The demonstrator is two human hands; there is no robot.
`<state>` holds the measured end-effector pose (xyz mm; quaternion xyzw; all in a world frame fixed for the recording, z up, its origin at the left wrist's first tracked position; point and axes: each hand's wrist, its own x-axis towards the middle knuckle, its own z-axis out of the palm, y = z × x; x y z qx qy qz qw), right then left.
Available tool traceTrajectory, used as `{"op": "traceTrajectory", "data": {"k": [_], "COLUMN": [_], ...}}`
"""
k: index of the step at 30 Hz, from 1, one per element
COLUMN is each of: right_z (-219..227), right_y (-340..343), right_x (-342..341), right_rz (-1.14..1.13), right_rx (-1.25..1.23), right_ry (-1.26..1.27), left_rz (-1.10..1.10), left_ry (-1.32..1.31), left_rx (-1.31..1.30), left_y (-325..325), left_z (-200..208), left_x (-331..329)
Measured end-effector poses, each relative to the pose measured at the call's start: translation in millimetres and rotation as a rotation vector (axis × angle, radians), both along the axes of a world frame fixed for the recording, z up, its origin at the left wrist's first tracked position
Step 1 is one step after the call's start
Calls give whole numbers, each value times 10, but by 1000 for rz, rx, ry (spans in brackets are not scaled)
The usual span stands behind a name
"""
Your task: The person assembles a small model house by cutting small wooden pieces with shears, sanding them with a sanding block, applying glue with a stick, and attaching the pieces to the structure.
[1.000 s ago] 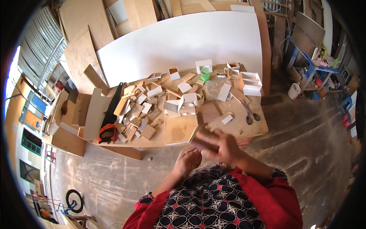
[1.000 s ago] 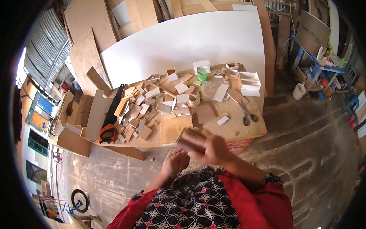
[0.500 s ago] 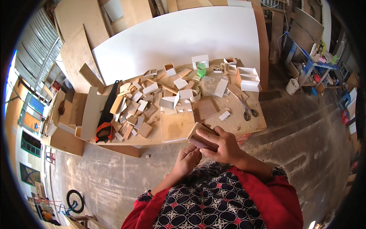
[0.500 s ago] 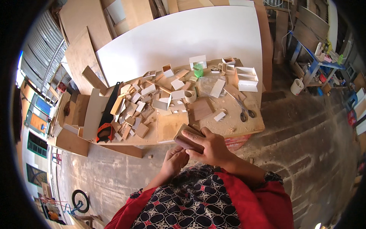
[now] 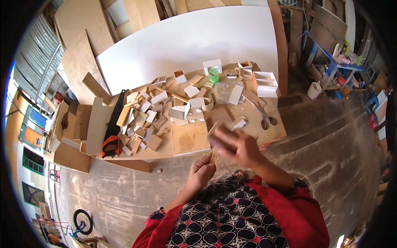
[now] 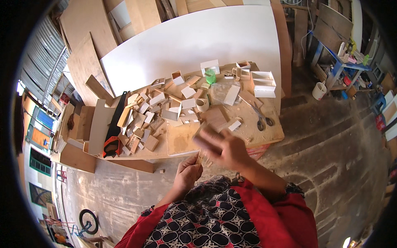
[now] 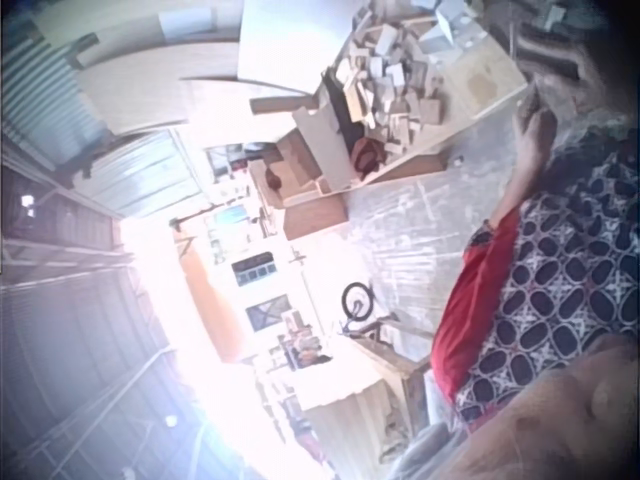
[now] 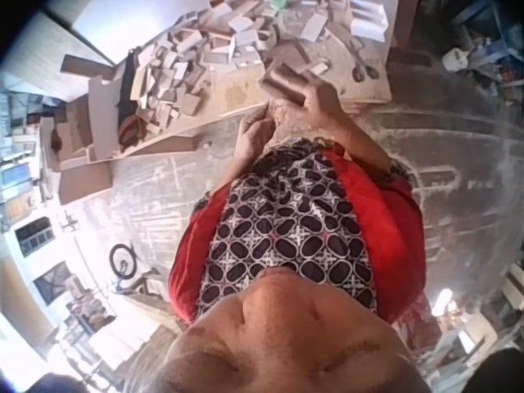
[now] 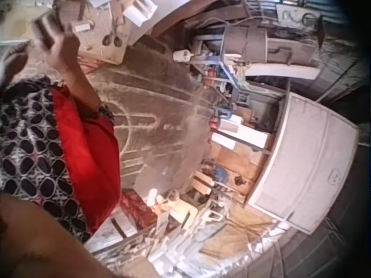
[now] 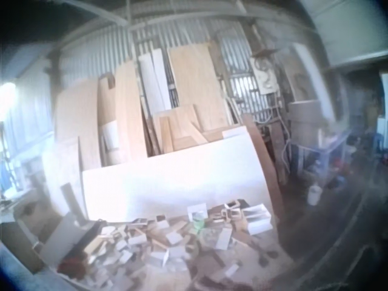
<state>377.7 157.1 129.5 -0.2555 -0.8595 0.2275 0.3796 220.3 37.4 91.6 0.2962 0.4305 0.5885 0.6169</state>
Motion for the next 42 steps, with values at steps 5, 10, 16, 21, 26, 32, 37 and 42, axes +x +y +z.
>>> {"op": "traceTrajectory", "data": {"k": [5, 10, 16, 21, 26, 32, 37, 42], "right_z": [-101, -59, -23, -117, -95, -170, -144, -160], "right_y": [134, -228, -80, 38, -204, 109, 77, 19], "right_x": [17, 22, -18, -16, -37, -61, -56, -99], "right_rz": [-55, 164, 29, 11, 201, -13, 146, 97], "right_rx": [-79, 37, -2, -6, 6, -22, -18, -13], "right_ry": [66, -97, -42, -54, -94, -2, 9, 44], "left_rz": [31, 37, 17, 64, 8, 32, 33, -46], "left_ry": [81, -79, -17, 9, -20, -56, -148, -243], "left_rx": [-59, -45, -85, -86, -95, -132, -136, -106], "left_y": [33, -1, 39, 45, 23, 88, 63, 114], "left_z": [16, -189, -2, -44, -91, 75, 5, 97], "left_x": [7, -108, -31, -30, -135, -54, -118, -136]}}
